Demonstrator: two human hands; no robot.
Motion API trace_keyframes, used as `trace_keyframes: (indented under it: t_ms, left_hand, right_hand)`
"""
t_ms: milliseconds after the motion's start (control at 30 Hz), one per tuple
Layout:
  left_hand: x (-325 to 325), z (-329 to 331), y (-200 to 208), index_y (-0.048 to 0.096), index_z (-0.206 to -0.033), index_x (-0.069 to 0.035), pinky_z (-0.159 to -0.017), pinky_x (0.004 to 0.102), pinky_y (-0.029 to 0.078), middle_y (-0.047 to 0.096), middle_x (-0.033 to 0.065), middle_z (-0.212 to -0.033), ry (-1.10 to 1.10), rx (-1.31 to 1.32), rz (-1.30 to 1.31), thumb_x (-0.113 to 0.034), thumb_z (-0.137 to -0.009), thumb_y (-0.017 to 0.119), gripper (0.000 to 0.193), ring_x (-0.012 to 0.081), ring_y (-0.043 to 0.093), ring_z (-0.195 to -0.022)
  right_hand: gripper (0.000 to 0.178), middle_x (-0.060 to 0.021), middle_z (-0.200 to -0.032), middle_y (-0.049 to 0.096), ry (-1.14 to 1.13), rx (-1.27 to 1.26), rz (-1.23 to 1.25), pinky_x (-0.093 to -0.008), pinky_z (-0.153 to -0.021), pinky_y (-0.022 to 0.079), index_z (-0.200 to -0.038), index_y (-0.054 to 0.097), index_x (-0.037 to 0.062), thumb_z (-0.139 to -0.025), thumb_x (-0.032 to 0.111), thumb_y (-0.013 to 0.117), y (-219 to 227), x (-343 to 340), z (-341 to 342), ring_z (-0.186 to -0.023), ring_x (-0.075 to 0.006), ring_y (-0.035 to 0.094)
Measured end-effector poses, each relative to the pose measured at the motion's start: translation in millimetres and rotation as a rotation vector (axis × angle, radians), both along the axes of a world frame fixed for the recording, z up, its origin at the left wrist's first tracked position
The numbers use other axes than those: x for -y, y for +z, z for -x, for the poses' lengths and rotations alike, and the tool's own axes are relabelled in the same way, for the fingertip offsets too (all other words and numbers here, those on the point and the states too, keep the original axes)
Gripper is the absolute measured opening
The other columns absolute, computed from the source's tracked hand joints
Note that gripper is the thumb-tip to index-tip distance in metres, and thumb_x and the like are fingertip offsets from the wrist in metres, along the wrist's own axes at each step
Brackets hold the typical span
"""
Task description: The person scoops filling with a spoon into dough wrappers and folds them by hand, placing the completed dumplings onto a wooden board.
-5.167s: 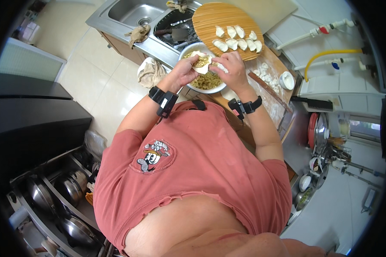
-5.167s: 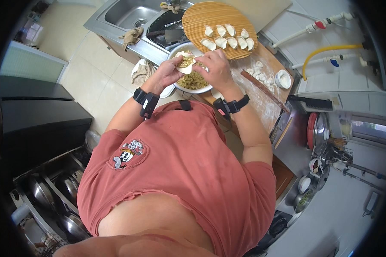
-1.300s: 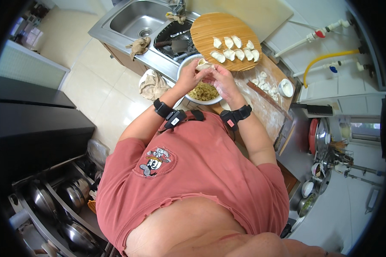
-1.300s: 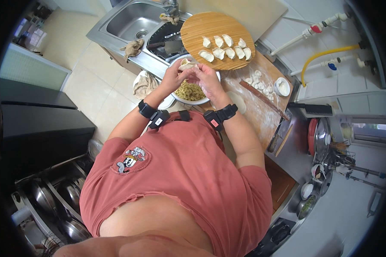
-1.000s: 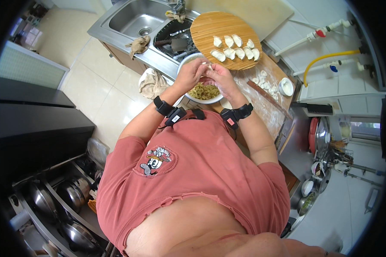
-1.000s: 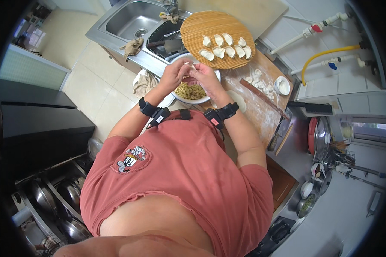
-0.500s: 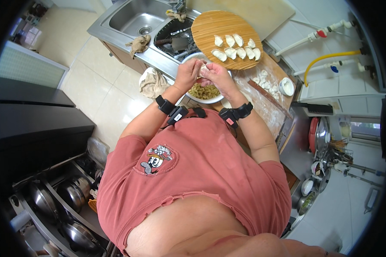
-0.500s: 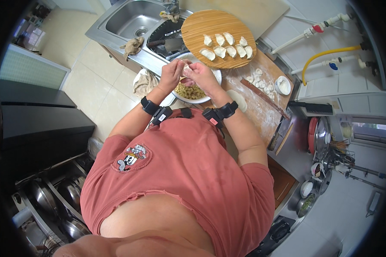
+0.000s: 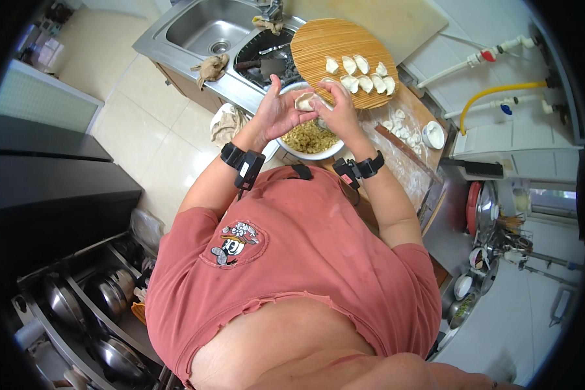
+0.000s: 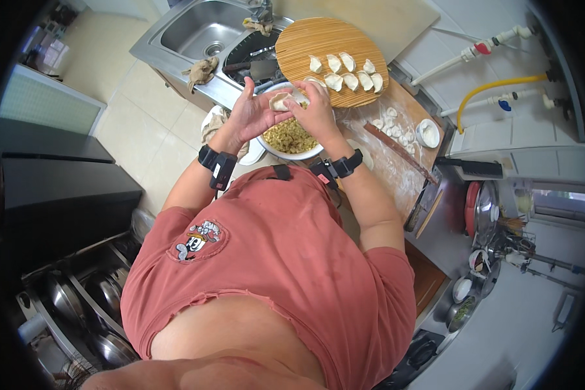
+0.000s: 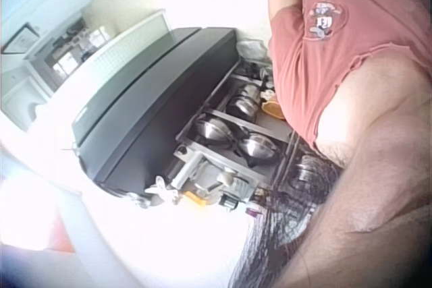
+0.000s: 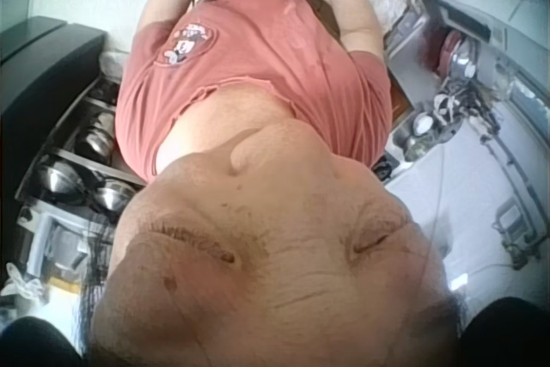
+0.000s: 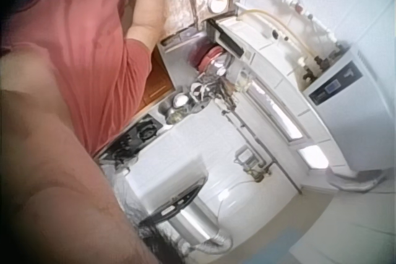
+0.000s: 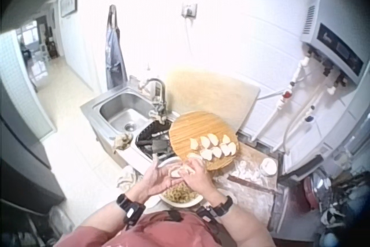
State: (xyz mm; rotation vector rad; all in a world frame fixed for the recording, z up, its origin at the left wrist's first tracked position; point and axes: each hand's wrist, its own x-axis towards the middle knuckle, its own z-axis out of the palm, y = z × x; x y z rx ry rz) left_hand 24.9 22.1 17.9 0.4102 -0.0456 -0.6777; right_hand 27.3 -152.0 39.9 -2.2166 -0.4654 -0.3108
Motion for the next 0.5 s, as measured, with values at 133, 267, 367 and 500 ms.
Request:
trace_keyframes:
  t_ms: [133,267,367,500]
  left_hand:
    - [0.9,-0.3,-6.3,0.041,-0.123,0.005,-0.097,0.0406,0.038,0.048,0.0174,-0.121,-0.063,0.067,0.047,-0.072,-0.081,0.018,0.091,0.0269,0.049,-0.112]
    - [8.0,5.1,9.9,0.041,-0.125,0.001,-0.097,0.0409,0.038,0.049,0.0154,-0.121,-0.029,0.022,0.021,-0.069,-0.083,0.017,0.085,0.0258,0.049,-0.112]
    - [6.5,3.7,1.8,0.040,-0.126,-0.001,-0.097,0.0417,0.038,0.048,0.0150,-0.122,-0.087,0.025,0.150,-0.068,-0.084,0.016,0.083,0.0265,0.048,-0.112]
    - [12.9,7.2,9.9,0.040,-0.126,-0.001,-0.097,0.0421,0.038,0.048,0.0152,-0.122,-0.060,-0.070,0.090,-0.068,-0.084,0.017,0.082,0.0270,0.048,-0.113]
  right_hand:
    - [0.021,-0.0078,-0.111,0.059,0.303,0.111,-0.039,-0.0374,-0.091,0.039,-0.092,0.066,0.0067,-0.071,0.012,0.067,15.8,-5.4,1.6,-0.106,-0.0269,0.050]
    - [0.017,-0.0062,-0.107,0.062,0.384,0.096,-0.059,-0.0371,-0.092,0.040,-0.088,0.067,0.0058,-0.071,0.010,0.066,9.3,-6.2,-3.2,-0.107,-0.0267,0.050]
    - [0.015,-0.0061,-0.098,0.065,0.409,0.067,-0.080,-0.0372,-0.091,0.041,-0.086,0.067,0.0051,-0.072,0.010,0.066,6.1,-4.5,-7.8,-0.104,-0.0277,0.052]
    - [0.014,-0.0060,-0.095,0.066,0.392,0.032,-0.118,-0.0371,-0.089,0.043,-0.084,0.067,0.0034,-0.072,0.011,0.066,0.0,0.4,-12.2,-0.103,-0.0292,0.054]
